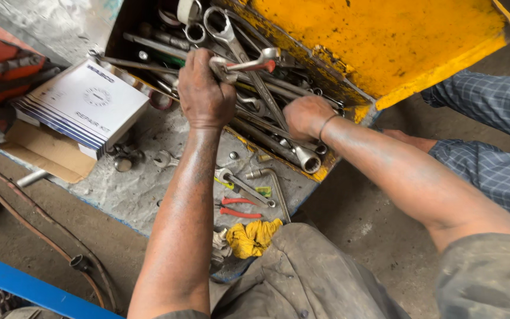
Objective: The person uses a socket wrench to loosen and remove a bolt from a mechanical component on a workbench. They then wipe the component with a yellow cloth, open a yellow toolbox, and retrieve a small metal ring from a cardboard box before placing it on the component.
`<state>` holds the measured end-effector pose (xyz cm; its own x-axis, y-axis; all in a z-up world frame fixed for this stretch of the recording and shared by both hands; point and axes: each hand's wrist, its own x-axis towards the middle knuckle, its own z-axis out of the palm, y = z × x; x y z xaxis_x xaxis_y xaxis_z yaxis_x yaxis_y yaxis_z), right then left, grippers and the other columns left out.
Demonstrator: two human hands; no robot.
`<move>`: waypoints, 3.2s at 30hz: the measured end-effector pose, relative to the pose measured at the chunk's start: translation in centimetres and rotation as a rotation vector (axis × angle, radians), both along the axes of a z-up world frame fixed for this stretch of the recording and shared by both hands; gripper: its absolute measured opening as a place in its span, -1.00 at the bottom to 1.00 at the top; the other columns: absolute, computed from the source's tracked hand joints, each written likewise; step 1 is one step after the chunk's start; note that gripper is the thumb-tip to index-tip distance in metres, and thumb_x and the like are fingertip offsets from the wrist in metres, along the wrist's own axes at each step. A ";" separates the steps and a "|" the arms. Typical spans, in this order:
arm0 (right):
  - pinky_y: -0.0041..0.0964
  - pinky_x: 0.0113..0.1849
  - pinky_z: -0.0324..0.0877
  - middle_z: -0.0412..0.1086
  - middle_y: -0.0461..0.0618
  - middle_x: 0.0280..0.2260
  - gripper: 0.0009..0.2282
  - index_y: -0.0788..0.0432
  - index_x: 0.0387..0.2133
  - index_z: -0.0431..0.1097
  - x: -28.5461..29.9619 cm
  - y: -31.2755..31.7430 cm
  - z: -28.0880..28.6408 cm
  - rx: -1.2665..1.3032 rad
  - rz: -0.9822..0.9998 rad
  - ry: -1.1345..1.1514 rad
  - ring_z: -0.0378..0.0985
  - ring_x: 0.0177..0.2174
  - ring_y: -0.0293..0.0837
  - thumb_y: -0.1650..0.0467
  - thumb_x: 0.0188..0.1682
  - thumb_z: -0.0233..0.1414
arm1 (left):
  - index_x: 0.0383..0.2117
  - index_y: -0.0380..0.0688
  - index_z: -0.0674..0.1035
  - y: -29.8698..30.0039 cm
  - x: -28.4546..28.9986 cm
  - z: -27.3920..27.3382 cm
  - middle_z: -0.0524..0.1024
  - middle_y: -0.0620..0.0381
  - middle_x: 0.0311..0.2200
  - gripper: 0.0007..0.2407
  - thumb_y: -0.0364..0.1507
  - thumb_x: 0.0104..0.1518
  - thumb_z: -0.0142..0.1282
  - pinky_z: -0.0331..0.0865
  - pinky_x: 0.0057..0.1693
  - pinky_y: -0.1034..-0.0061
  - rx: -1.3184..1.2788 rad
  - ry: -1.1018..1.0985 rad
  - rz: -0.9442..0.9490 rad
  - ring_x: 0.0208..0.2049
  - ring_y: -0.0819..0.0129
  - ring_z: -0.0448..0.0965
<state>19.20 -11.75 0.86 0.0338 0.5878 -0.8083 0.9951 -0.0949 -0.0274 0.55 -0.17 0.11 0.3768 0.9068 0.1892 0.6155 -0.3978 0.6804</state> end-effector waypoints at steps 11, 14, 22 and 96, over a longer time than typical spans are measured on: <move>0.11 -0.16 0.46 0.54 0.18 -0.28 -0.69 0.08 -0.28 0.59 3.7 1.9 10.5 0.109 -0.084 -0.053 0.58 -0.20 0.21 0.28 -0.27 0.05 | -0.35 -0.11 0.40 0.3 0.2 -0.4 0.37 0.09 -0.40 -0.92 -0.53 0.12 0.04 0.23 -0.23 0.23 0.019 0.031 -0.017 -0.41 0.20 0.36; 0.17 -0.24 0.45 0.52 0.24 -0.35 -0.76 0.15 -0.36 0.54 3.8 -0.5 13.8 0.170 -0.152 0.037 0.57 -0.29 0.28 0.28 -0.15 0.00 | -0.31 -0.09 0.42 0.0 0.1 -0.2 0.38 0.08 -0.37 -0.95 -0.51 0.23 0.06 0.23 -0.21 0.20 0.052 0.008 -0.045 -0.39 0.16 0.37; 0.11 -0.26 0.44 0.49 0.22 -0.46 -0.76 0.14 -0.28 0.46 -6.4 -10.7 12.0 -0.075 -0.281 0.600 0.58 -0.37 0.19 0.26 -0.05 -0.04 | -0.32 -0.08 0.43 0.1 0.2 -0.4 0.38 0.06 -0.40 -0.93 -0.47 0.17 0.08 0.25 -0.23 0.16 -0.058 0.082 -0.070 -0.39 0.13 0.41; 0.01 -0.14 0.45 0.53 0.04 -0.32 -0.84 0.12 -0.32 0.49 -13.4 -17.9 1.5 0.224 -0.512 0.652 0.58 -0.22 0.07 0.40 -0.09 -0.03 | -0.19 -0.15 0.59 -4.5 5.8 8.8 0.57 -0.13 -0.27 -0.75 -0.45 -0.02 0.09 0.26 0.16 0.03 -0.073 1.031 -1.054 -0.09 0.00 0.56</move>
<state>5.83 -29.60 2.38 -0.0926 0.7748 -0.6254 0.6102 -0.4522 -0.6505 6.38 -4.67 8.94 0.7905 0.1301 -0.5985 0.2837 -0.9438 0.1695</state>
